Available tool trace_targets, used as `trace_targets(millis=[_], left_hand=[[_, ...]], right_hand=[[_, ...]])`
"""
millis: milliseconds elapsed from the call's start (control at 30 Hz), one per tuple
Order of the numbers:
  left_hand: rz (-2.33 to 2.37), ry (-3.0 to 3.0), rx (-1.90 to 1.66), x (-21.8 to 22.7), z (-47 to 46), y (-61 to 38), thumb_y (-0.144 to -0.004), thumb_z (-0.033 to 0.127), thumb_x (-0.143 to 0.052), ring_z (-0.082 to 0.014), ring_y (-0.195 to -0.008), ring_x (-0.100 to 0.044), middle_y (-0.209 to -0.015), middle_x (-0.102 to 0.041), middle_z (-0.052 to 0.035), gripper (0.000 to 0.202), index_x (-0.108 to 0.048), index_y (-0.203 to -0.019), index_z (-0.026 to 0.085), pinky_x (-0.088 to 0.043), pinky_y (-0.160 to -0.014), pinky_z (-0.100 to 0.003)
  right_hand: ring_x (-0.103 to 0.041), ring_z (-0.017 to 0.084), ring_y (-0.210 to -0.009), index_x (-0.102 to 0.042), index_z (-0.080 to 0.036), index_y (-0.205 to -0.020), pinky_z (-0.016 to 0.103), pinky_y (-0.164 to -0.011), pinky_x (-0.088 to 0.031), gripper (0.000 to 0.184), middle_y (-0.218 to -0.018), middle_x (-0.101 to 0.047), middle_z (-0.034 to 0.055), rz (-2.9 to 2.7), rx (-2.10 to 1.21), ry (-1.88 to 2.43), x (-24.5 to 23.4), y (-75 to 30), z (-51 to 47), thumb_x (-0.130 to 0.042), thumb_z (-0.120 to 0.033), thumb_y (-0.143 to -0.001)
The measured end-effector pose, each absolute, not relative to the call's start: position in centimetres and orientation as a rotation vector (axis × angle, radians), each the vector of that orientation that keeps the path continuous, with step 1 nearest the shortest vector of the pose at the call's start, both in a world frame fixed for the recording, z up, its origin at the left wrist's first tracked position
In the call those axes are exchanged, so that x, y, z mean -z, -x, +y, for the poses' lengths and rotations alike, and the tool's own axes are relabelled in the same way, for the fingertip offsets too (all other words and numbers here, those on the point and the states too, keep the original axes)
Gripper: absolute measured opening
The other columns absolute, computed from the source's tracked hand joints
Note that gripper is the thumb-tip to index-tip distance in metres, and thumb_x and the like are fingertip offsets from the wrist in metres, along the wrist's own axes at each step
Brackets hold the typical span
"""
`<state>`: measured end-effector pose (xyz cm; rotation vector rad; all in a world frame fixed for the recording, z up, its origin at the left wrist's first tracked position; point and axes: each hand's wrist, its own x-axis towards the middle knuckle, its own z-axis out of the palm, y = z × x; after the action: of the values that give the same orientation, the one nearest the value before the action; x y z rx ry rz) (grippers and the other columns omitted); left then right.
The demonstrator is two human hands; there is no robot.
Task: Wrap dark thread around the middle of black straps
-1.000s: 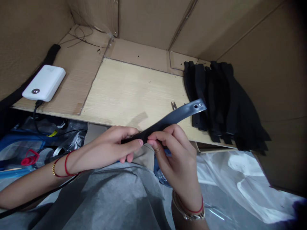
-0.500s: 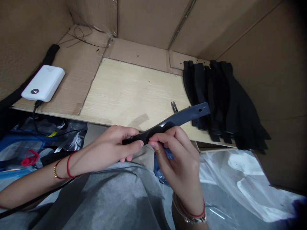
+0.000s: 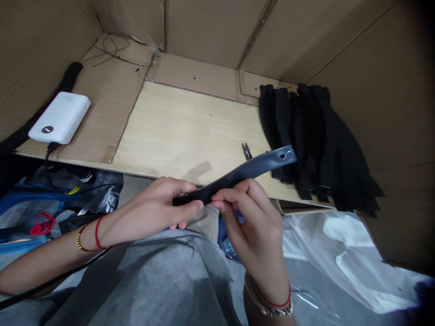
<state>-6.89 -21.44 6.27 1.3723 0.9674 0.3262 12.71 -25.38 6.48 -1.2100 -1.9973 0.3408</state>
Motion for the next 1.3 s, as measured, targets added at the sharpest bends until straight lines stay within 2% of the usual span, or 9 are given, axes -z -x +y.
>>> trace_targets(millis=[200,400,500,633,733,867,1033,1300], left_hand=[[0.965,-1.384,-0.312,-6.5,-21.4,6.9,-0.092,0.036,-0.055,-0.0076,-0.051,-0.051,-0.062,-0.061,0.0036,0.024,-0.060,-0.077,0.018,-0.040,-0.049,-0.019],[0.978,-1.458,-0.353,-6.4,-21.7,6.7,-0.093,0.038,-0.054,-0.0072,-0.049,-0.046,-0.059,-0.055,0.0047,0.025,-0.061,-0.079,0.018,-0.035,-0.047,-0.019],[0.981,-1.399,-0.365,-6.3,-21.5,6.7,-0.092,0.037,-0.054,-0.0069,-0.049,-0.044,-0.058,-0.053,0.0052,0.024,-0.060,-0.079,0.017,-0.034,-0.046,-0.019],[1.001,-1.330,-0.413,-6.3,-20.9,6.9,-0.090,0.035,-0.057,-0.0058,-0.048,-0.044,-0.056,-0.052,0.0057,0.026,-0.054,-0.071,0.016,-0.033,-0.047,-0.019],[0.958,-1.277,-0.420,-6.3,-20.7,7.2,-0.090,0.033,-0.057,-0.0052,-0.046,-0.043,-0.054,-0.052,0.0059,0.028,-0.051,-0.069,0.016,-0.030,-0.047,-0.019],[0.827,-1.127,-0.421,-5.7,-21.0,7.4,-0.091,0.035,-0.057,-0.0043,-0.043,-0.038,-0.052,-0.052,0.0069,0.025,-0.056,-0.076,0.016,-0.027,-0.046,-0.019],[0.746,-0.995,-0.460,-5.1,-21.2,7.4,-0.090,0.037,-0.057,-0.0048,-0.040,-0.036,-0.048,-0.049,0.0066,0.026,-0.058,-0.077,0.015,-0.024,-0.045,-0.020],[0.783,-0.950,-0.460,-5.2,-21.5,7.4,-0.090,0.036,-0.057,-0.0042,-0.039,-0.034,-0.047,-0.048,0.0065,0.027,-0.058,-0.075,0.014,-0.022,-0.044,-0.020]], right_hand=[[-0.051,0.013,-0.076,-0.062,-0.016,-0.092,0.028,-0.068,-0.045,0.013,-0.079,-0.048,0.0000,-2.001,-0.325,1.210,-6.5,-12.7,-25.3,-0.060,-0.004,-0.089],[-0.052,0.013,-0.075,-0.063,-0.016,-0.092,0.028,-0.066,-0.045,0.014,-0.079,-0.049,0.0001,-1.995,-0.273,1.229,-6.3,-12.7,-25.5,-0.060,-0.003,-0.088],[-0.052,0.013,-0.072,-0.065,-0.017,-0.094,0.027,-0.063,-0.045,0.017,-0.077,-0.052,-0.0005,-1.953,-0.139,1.196,-5.8,-12.8,-25.5,-0.064,-0.003,-0.086],[-0.050,0.011,-0.063,-0.068,-0.018,-0.097,0.027,-0.059,-0.045,0.025,-0.071,-0.058,-0.0019,-1.860,0.014,1.120,-5.1,-13.0,-25.6,-0.071,0.000,-0.080],[-0.054,0.011,-0.061,-0.070,-0.019,-0.093,0.025,-0.055,-0.045,0.019,-0.070,-0.061,-0.0022,-1.826,-0.206,1.209,-4.9,-13.1,-25.8,-0.071,-0.005,-0.082],[-0.057,0.010,-0.059,-0.070,-0.021,-0.083,0.023,-0.051,-0.045,0.009,-0.070,-0.064,-0.0023,-1.701,-0.452,1.325,-4.7,-12.9,-26.3,-0.072,-0.011,-0.083],[-0.057,0.011,-0.057,-0.070,-0.021,-0.078,0.022,-0.047,-0.044,0.007,-0.066,-0.064,-0.0019,-1.623,-0.519,1.369,-4.9,-12.1,-26.8,-0.071,-0.017,-0.083],[-0.055,0.009,-0.054,-0.066,-0.020,-0.077,0.020,-0.045,-0.042,0.010,-0.065,-0.061,-0.0030,-1.564,-0.538,1.343,-5.5,-11.7,-26.7,-0.069,-0.014,-0.084]])
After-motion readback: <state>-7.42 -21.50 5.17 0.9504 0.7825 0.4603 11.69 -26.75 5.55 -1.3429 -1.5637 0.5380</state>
